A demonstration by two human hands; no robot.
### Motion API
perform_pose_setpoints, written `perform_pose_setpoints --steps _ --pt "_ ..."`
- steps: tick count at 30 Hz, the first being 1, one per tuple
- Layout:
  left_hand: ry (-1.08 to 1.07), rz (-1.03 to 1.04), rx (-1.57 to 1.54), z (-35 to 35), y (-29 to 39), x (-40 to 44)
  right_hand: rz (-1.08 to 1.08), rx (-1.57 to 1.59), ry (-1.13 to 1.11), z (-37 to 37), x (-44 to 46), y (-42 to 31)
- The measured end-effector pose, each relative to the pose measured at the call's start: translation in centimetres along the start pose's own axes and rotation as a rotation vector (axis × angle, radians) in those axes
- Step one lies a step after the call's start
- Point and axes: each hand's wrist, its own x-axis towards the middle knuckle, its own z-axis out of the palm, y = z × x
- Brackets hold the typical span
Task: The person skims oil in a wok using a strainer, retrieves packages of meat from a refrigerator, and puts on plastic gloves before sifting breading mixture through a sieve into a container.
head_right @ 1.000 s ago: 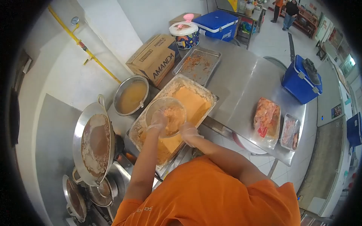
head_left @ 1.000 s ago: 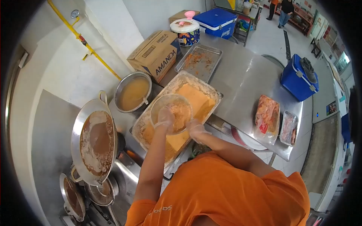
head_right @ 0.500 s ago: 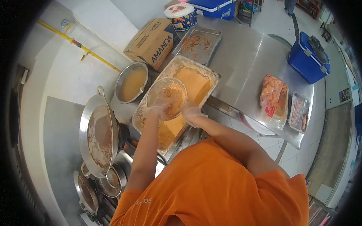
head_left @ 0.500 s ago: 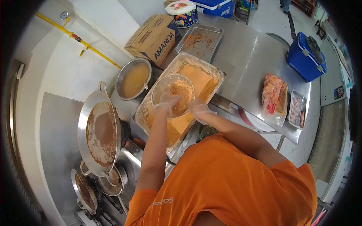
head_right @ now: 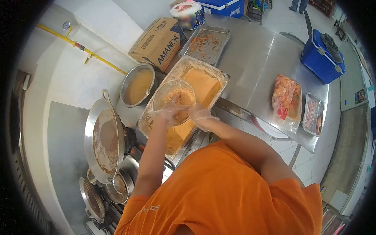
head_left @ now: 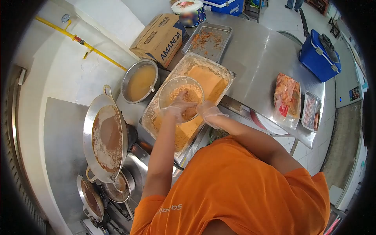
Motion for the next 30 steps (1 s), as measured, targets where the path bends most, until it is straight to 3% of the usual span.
perform_pose_setpoints --steps 2,4,7,11,13,17,19,20,22,23,25,26,28,29,30 --pt "0.081 0.1 -0.119 1.0 0.3 0.3 0.044 0.087 0.004 -0.9 -1.2 -2.6" --pt "0.053 -0.068 -0.208 0.7 1.6 0.9 0.327 0.229 0.0 -0.5 -0.6 -3.1" --pt "0.088 0.053 -0.008 -1.1 0.4 1.3 0.275 0.212 0.028 -1.3 -0.9 -2.1" --pt "0.161 -0.039 0.21 -2.6 2.6 -1.3 0.211 0.148 0.008 -2.3 -0.9 -1.7" --pt "0.066 -0.075 -0.308 -1.9 3.0 -0.7 0.21 0.128 0.023 -2.5 -0.7 -2.3" --pt "0.127 -0.19 -0.389 -0.3 3.7 0.1 0.231 0.096 -0.081 -3.8 -0.2 -2.3" --pt "0.077 0.028 0.148 -0.1 1.1 2.3 0.138 -0.032 -0.01 -5.1 1.0 -1.0" --pt "0.076 0.023 0.144 -0.2 0.6 2.8 0.071 -0.118 0.089 -7.1 -1.4 -2.9" --pt "0.307 0.253 0.342 0.0 0.0 3.1 -0.007 -0.228 0.048 -7.4 -1.5 -3.0" --pt "0.303 0.251 0.341 -0.1 1.0 2.5 -0.089 -0.337 0.012 -7.6 -1.3 -2.9" --pt "0.197 0.033 0.318 -1.7 4.9 0.2 -0.092 -0.395 -0.011 -7.6 -0.1 -1.6" --pt "0.197 0.04 0.324 -2.6 6.3 -0.5 -0.098 -0.459 -0.023 -7.5 0.5 -1.0" --pt "-0.097 -0.292 -0.118 -3.7 8.2 -1.4 -0.058 -0.408 0.08 -5.4 1.2 -0.5" --pt "-0.093 -0.29 -0.123 -2.7 7.4 -0.3 -0.018 -0.35 0.17 -4.5 1.2 -0.6" --pt "-0.043 -0.253 -0.386 -0.7 5.4 1.3 -0.018 -0.349 0.166 -4.2 0.7 -1.9"
